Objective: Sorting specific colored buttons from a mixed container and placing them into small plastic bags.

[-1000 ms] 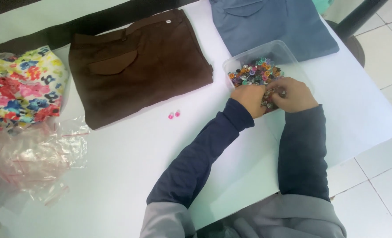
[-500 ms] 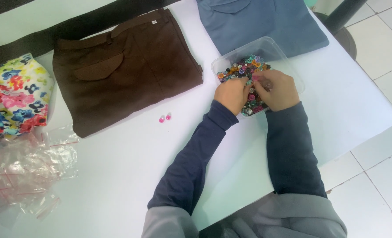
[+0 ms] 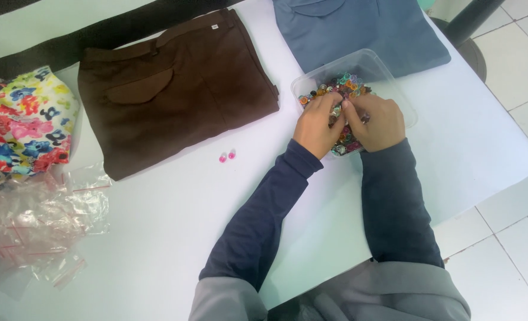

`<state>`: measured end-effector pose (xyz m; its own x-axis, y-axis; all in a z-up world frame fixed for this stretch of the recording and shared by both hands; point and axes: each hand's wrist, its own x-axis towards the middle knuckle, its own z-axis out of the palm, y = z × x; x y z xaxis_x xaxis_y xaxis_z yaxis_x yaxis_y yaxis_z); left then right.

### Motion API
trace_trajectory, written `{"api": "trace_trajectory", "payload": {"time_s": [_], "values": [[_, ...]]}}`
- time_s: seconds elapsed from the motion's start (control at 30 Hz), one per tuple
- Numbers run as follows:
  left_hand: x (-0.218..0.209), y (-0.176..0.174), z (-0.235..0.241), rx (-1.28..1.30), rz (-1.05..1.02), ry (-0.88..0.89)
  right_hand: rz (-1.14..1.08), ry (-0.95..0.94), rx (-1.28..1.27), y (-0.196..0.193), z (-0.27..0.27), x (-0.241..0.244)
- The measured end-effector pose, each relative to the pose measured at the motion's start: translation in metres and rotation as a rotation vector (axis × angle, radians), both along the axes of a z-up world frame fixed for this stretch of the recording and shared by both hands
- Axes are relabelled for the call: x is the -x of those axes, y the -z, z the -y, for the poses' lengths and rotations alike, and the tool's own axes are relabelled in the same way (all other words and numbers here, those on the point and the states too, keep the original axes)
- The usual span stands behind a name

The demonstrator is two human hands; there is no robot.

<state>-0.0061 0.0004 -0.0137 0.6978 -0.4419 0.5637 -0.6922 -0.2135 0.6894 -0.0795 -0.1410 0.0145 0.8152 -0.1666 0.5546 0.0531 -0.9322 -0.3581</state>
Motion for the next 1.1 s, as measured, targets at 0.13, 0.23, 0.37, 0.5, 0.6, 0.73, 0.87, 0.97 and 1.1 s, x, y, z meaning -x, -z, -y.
{"api": "trace_trajectory", "payload": {"time_s": [0.13,0.23,0.37,0.5,0.6,0.73,0.87,0.97,1.1], "values": [[0.001,0.004,-0.001,0.107,0.071,-0.021,0.007,-0.042,0.073,0.009,0.006,-0.003],[0.003,0.004,0.0,0.216,0.119,-0.03,0.093,-0.048,0.196,0.01,0.004,-0.004],[0.005,0.0,-0.006,0.308,0.179,-0.066,0.242,0.109,0.319,0.003,-0.019,-0.008],[0.005,-0.002,-0.023,0.314,0.245,-0.132,0.42,0.097,0.212,0.005,-0.043,-0.01],[0.013,-0.021,-0.056,0.355,0.329,-0.163,0.543,-0.029,0.171,0.002,-0.069,-0.008],[0.018,-0.017,-0.108,0.319,0.401,-0.176,0.596,-0.145,0.158,-0.004,-0.117,0.001],[0.027,-0.008,-0.166,0.246,0.462,-0.194,0.48,-0.298,-0.03,0.005,-0.163,0.011],[0.029,0.011,-0.208,0.136,0.456,-0.192,0.379,-0.427,-0.138,0.019,-0.187,0.011],[0.026,0.027,-0.24,-0.015,0.334,-0.179,0.249,-0.521,-0.215,0.032,-0.205,0.0]]}}
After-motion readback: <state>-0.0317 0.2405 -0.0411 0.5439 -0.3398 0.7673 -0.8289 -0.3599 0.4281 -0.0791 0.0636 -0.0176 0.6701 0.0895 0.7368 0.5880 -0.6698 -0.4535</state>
